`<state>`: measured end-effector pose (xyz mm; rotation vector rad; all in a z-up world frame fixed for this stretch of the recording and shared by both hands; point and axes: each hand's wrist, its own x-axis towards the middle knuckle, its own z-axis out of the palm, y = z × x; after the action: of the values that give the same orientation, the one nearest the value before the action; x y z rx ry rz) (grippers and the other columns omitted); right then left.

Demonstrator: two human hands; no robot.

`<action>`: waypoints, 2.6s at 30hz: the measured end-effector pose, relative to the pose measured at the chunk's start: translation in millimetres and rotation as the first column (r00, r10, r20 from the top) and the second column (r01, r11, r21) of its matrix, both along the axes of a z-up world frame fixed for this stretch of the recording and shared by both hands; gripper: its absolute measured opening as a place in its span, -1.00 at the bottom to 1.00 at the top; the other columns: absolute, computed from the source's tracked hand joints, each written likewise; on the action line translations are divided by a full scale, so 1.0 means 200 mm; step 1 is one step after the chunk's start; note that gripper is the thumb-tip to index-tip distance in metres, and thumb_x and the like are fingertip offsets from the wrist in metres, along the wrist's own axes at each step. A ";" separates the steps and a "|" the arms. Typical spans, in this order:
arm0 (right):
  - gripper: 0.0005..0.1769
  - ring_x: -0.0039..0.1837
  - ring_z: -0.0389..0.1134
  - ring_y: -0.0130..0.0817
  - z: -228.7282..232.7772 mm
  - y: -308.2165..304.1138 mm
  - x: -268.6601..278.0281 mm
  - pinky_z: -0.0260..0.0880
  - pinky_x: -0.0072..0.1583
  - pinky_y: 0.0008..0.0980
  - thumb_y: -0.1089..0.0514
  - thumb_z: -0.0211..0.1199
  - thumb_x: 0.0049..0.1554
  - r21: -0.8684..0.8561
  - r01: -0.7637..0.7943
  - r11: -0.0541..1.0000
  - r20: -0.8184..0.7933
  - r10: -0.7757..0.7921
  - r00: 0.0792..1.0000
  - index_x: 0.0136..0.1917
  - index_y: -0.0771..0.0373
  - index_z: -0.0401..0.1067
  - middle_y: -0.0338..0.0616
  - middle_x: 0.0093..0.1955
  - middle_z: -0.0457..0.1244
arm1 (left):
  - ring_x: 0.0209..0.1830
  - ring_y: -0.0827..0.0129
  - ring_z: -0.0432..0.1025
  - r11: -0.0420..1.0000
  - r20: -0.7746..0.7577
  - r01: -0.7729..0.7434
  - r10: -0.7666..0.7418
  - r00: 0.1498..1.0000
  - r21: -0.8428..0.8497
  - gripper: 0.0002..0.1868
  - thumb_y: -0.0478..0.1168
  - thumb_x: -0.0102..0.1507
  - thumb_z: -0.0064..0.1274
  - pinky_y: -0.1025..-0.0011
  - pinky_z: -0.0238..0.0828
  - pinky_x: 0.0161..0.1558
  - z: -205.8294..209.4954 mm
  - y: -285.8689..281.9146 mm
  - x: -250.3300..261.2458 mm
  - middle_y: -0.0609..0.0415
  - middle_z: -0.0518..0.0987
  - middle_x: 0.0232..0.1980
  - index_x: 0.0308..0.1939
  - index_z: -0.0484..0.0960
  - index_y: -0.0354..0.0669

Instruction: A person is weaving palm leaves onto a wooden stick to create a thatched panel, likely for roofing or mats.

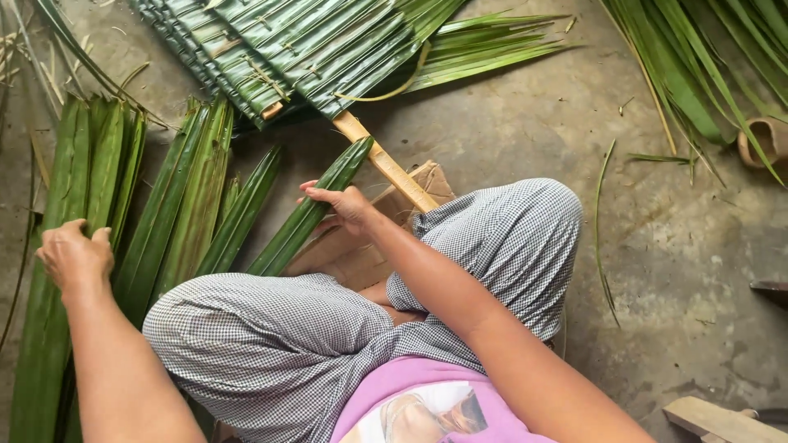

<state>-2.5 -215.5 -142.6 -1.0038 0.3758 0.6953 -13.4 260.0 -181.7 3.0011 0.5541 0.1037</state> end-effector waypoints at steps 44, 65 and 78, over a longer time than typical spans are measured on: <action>-0.41 0.17 0.49 0.10 -0.11 0.07 0.21 0.57 0.14 0.25 0.35 0.42 0.10 0.331 0.000 0.943 0.016 -0.005 1.000 0.37 0.15 0.38 0.21 0.25 0.36 | -0.18 -0.22 0.57 0.821 0.202 0.439 -0.390 0.898 -0.366 -0.83 -0.16 0.39 0.01 -0.11 0.49 -0.10 0.50 -1.26 0.21 -0.18 0.66 -0.25 0.00 0.68 0.12; -0.55 0.01 0.49 0.29 -0.06 0.08 0.22 0.47 0.00 0.56 0.15 0.56 0.05 0.199 0.300 0.933 -0.125 -0.279 0.952 0.06 0.48 0.45 0.34 0.02 0.38 | 0.06 -0.11 0.56 0.807 -0.276 0.088 -0.299 0.913 -0.583 -0.67 -0.12 0.05 0.36 0.01 0.46 0.06 0.58 -0.73 -0.11 -0.10 0.73 -0.13 -0.11 0.80 -0.03; -0.54 -0.04 0.49 0.27 -0.04 0.07 0.19 0.45 -0.04 0.55 0.16 0.58 0.02 0.144 0.278 0.950 -0.134 -0.260 0.956 0.02 0.48 0.45 0.31 -0.06 0.37 | -0.41 -0.09 0.58 0.927 -0.015 -0.121 0.124 0.992 -0.355 -0.79 -0.23 0.09 0.10 0.07 0.58 -0.36 0.08 -0.26 0.09 -0.04 0.65 -0.44 -0.40 0.78 0.28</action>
<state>35.2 -201.9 -150.8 -0.7432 0.5367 0.5258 3.9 208.8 -165.9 2.6136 0.6781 0.0193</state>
